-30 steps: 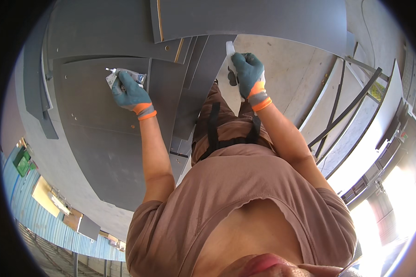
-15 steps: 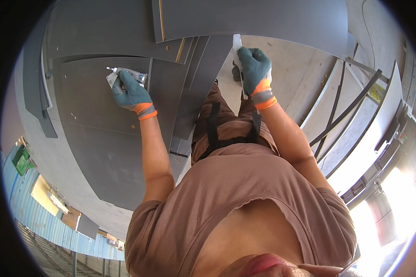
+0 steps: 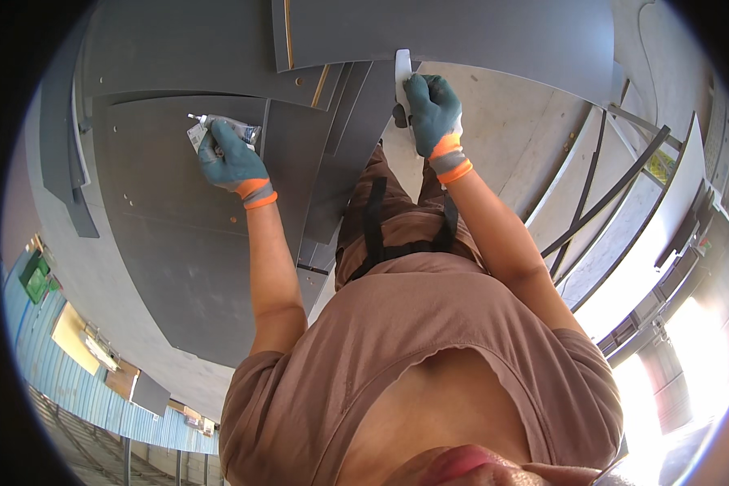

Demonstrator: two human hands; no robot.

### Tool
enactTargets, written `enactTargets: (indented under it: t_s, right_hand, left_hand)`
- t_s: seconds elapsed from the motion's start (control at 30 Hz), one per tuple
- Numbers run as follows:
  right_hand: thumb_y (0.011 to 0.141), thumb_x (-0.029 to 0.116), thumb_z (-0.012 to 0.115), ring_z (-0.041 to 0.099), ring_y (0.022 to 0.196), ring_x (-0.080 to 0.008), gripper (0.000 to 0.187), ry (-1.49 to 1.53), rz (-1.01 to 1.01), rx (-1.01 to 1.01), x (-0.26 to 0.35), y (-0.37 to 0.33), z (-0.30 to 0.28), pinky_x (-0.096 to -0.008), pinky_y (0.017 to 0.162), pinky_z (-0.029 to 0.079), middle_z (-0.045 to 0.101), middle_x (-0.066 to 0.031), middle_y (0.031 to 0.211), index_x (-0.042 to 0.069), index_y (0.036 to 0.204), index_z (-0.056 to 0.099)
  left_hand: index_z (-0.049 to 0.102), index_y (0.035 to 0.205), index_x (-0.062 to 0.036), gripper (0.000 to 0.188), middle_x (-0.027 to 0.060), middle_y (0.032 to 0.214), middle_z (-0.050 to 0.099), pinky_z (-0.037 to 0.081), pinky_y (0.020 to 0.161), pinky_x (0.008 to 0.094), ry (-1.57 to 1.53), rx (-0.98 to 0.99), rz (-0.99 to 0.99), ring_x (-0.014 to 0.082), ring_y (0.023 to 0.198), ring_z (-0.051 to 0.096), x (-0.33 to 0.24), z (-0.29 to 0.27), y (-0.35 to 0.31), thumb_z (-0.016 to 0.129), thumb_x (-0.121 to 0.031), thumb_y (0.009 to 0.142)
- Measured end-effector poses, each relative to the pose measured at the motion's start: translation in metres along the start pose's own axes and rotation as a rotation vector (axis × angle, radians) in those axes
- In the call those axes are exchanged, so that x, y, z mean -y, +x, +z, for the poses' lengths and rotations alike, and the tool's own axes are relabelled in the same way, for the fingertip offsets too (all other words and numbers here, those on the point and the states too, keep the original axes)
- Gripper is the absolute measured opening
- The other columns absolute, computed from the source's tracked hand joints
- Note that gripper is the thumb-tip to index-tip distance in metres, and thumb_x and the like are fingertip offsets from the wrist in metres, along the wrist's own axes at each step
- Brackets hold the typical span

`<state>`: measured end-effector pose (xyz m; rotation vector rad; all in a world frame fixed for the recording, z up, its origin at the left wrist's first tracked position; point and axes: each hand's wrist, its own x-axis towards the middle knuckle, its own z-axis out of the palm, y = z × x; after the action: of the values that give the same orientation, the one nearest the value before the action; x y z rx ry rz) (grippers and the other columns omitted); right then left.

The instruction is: The person applies a bead of adhesive along the edge of a large dark panel using a caulking gun, then smooths it with a plastic spreader. They later wipe the panel surface with a cloth and a water bottle.

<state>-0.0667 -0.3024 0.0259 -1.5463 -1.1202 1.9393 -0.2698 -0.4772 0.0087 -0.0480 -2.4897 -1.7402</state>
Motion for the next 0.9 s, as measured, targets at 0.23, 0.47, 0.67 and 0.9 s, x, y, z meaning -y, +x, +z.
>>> enactTargets:
  t_s: [0.23,0.47,0.67,0.9]
  right_hand:
    - [0.098,0.022,0.061,0.062,0.065,-0.0134,0.025,0.013,0.084,-0.02,-0.026,-0.004,-0.008,-0.0292,0.057,0.054,0.063,-0.0076,0.084,-0.003,0.098,0.061]
    - [0.096,0.02,0.064,0.061,0.063,-0.0121,0.022,-0.013,-0.004,-0.037,-0.007,-0.018,-0.005,-0.029,0.056,0.054,0.062,-0.0062,0.081,-0.002,0.097,0.061]
    - [0.093,0.023,0.065,0.061,0.055,-0.0152,0.027,-0.017,0.035,-0.05,0.016,-0.009,0.004,-0.031,0.05,0.049,0.062,-0.008,0.074,-0.004,0.092,0.06]
    - [0.092,0.023,0.065,0.061,0.054,-0.0159,0.027,-0.028,0.125,-0.078,0.008,-0.026,-0.005,-0.0309,0.048,0.05,0.063,-0.0086,0.074,-0.004,0.094,0.062]
  left_hand:
    - [0.075,0.093,0.0014,0.027,0.0012,0.08,0.068,0.05,0.064,0.0253,0.014,0.004,0.031,0.0082,0.07,0.061,0.0,0.0,0.0,0.068,-0.024,0.098]
    - [0.076,0.093,0.0013,0.027,0.0012,0.082,0.069,0.05,0.065,0.0256,0.026,0.017,0.017,0.0082,0.071,0.061,0.003,-0.002,0.002,0.068,-0.025,0.098]
    - [0.076,0.094,0.0003,0.027,0.0014,0.082,0.069,0.052,0.066,0.026,0.031,-0.006,0.024,0.0089,0.072,0.062,0.003,-0.001,0.0,0.068,-0.026,0.098]
    - [0.077,0.097,0.0007,0.028,0.0021,0.084,0.07,0.052,0.066,0.0257,0.019,0.004,0.014,0.0086,0.073,0.062,0.001,0.0,0.0,0.069,-0.026,0.098]
